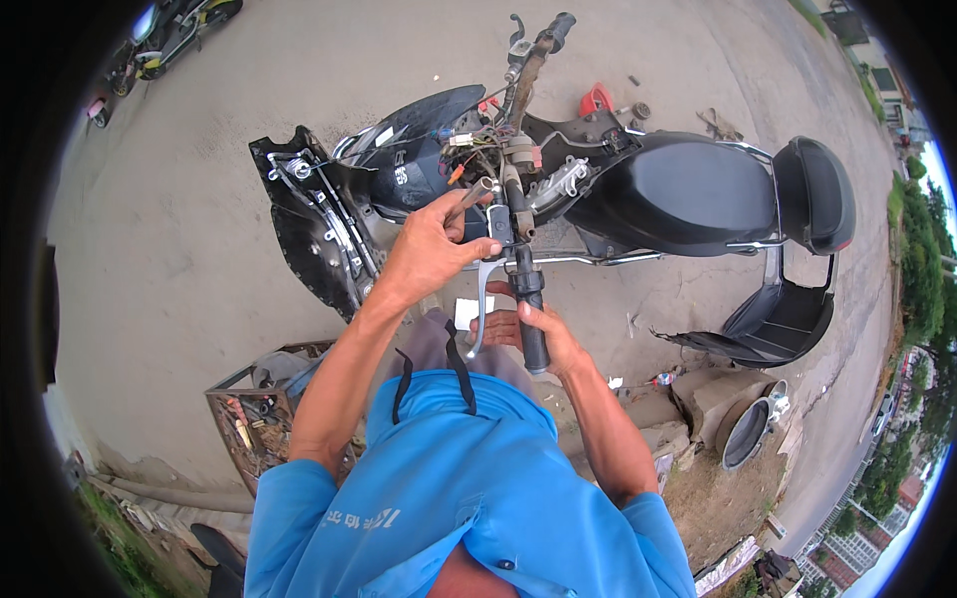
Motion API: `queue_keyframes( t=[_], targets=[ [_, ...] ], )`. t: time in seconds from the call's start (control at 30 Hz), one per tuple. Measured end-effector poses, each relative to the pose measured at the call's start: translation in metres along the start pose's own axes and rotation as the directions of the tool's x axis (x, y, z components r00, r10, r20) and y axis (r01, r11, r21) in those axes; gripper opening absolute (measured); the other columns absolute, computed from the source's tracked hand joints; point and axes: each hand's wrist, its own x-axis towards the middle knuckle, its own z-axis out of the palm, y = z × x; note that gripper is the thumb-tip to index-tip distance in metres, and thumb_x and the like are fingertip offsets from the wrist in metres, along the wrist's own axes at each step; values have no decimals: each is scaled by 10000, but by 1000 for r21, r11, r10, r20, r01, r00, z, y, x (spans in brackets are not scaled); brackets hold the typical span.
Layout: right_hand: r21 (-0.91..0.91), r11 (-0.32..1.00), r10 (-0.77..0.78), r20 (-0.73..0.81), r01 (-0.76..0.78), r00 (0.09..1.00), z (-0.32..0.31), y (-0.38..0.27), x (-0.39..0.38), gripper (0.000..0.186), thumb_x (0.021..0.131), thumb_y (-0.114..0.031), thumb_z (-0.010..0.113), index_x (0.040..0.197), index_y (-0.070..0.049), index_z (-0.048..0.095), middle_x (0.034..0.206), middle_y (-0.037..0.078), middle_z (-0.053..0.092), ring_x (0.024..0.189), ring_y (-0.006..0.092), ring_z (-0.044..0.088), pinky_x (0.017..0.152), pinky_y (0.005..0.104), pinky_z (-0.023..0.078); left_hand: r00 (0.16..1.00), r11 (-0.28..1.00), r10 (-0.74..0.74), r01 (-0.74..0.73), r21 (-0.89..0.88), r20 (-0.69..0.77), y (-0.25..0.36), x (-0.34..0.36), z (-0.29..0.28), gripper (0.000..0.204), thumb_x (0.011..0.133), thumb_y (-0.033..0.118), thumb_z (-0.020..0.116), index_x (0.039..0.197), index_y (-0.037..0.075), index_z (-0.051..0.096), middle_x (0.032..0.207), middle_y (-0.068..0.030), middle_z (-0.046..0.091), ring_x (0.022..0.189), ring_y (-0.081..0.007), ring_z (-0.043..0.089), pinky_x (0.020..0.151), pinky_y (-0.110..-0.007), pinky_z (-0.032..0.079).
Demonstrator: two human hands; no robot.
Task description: The person disassembles parts of a scooter's handlebar assembly, retrieves a tool from a cart, and adjusts components on the rear wheel hub.
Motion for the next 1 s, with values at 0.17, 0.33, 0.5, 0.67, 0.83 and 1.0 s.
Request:
queue_keyframes(
  t=[0.17,0.33,0.5,0.67,0.83,1.0],
  targets=[
    [-168,985,26,-19,-29,999,-21,1,4,510,885,-388,701,1203,-19,551,838,124,618,754,236,633,754,392,531,999,993,4,1,114,-42,9,-8,8,614,720,146,873,1288,65,653,657,53,330,613,-83,331,565,-274,327],
    [-318,947,-94,-103,56,990,-15,-1,1,493,887,-420,725,1118,-6,588,849,119,665,761,187,671,708,329,560,996,976,17,1,218,-82,6,-8,13,648,715,213,869,1308,89,638,753,-22,517,678,-162,504,662,-332,440],
    [22,1000,21,24,-22,999,-6,-3,0,538,886,-443,727,1125,11,564,841,121,659,731,196,666,674,343,559,988,969,75,-40,246,-134,6,-9,20,645,718,143,868,1316,63,639,760,-10,595,654,-93,452,644,-282,456],
    [-252,968,-19,-62,3,998,-24,6,8,499,888,-449,725,1089,-25,554,798,95,615,705,191,643,676,348,544,982,969,85,-42,242,-170,-1,-9,20,640,711,258,859,1297,109,649,770,-62,636,723,-198,631,722,-367,522],
    [85,995,52,-38,-49,998,6,-7,-5,430,889,-427,725,1010,-42,577,777,84,599,691,186,640,689,345,564,986,953,15,36,301,-165,13,-13,21,630,712,256,855,1291,111,656,731,-45,590,696,-183,605,697,-359,506],
    [-344,938,10,-82,-38,997,-20,-1,7,592,906,-482,700,1223,-18,512,891,162,668,802,249,686,742,385,583,988,941,-19,70,330,-156,15,-14,23,627,719,253,851,1296,104,654,736,-50,603,703,-192,615,701,-366,506]
  ],
)
